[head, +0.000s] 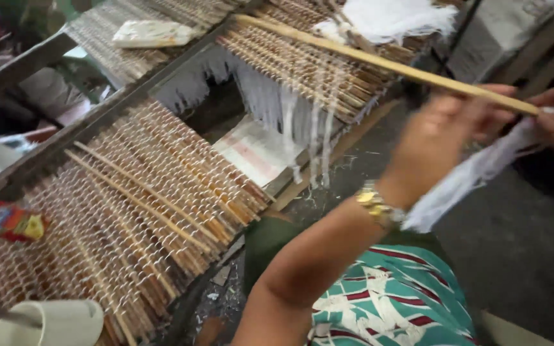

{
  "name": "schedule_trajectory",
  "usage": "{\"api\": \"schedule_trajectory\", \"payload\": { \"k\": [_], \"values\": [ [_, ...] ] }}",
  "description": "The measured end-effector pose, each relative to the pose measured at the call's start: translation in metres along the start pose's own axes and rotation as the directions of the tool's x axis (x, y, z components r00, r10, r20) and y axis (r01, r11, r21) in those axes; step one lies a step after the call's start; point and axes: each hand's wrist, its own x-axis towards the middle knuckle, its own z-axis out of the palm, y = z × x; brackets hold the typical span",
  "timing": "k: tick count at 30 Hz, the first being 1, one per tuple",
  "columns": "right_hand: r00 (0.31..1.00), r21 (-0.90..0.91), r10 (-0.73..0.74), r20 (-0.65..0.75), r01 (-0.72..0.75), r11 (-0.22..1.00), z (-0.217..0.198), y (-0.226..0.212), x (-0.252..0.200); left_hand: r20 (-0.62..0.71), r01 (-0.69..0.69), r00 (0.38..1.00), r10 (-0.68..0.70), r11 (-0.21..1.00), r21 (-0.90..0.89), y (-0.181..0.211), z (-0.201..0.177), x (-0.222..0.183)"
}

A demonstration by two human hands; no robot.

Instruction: The person is manually weaving or looping white cotton wicks onto a wooden rod as part of a candle-making process.

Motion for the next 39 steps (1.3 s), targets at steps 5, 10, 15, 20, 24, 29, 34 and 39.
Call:
{"api": "schedule_trajectory", "payload": {
  "k": [5, 10, 15, 20, 24, 29, 34, 39],
  "values": [
    [0.999, 0.139, 0.049, 0.003, -0.049, 0.989, -0.005, -0.059, -0.008, -0.079, -0.046, 0.995, 0.056, 0.991, 0.125, 0.051, -0.019, -0.020],
    [0.995, 0.166, 0.081, 0.062, -0.090, 0.982, -0.005, -0.128, -0.003, 0.169, -0.229, 0.973, 0.155, 0.705, 0.671, 0.047, -0.017, -0.035],
    [0.996, -0.044, -0.021, 0.089, 0.025, 0.999, -0.001, -0.138, -0.005, 0.073, -0.164, 0.986, 0.152, 0.768, 0.619, 0.050, -0.024, -0.046],
    [0.995, -0.050, -0.032, 0.096, 0.037, 0.998, 0.002, -0.145, -0.007, 0.086, -0.193, 0.980, 0.181, 0.746, 0.637, 0.044, -0.029, -0.049],
    [0.997, -0.117, -0.011, 0.076, 0.020, 0.993, -0.001, -0.157, -0.006, -0.195, -0.217, 0.947, 0.254, 0.957, 0.194, 0.041, -0.038, -0.047],
    [0.992, -0.258, -0.031, 0.119, 0.061, 0.964, 0.003, -0.162, -0.004, -0.070, -0.077, 0.990, 0.125, 0.877, 0.474, 0.038, -0.027, -0.048],
    [0.994, -0.261, -0.023, 0.109, 0.051, 0.964, 0.001, -0.163, -0.004, -0.111, -0.098, 0.984, 0.142, 0.939, 0.330, 0.054, -0.029, -0.050],
    [0.995, -0.316, -0.029, 0.093, 0.057, 0.947, 0.006, -0.163, -0.001, -0.050, -0.003, 0.997, 0.052, 0.718, 0.696, 0.057, -0.020, -0.046]
  ]
}}
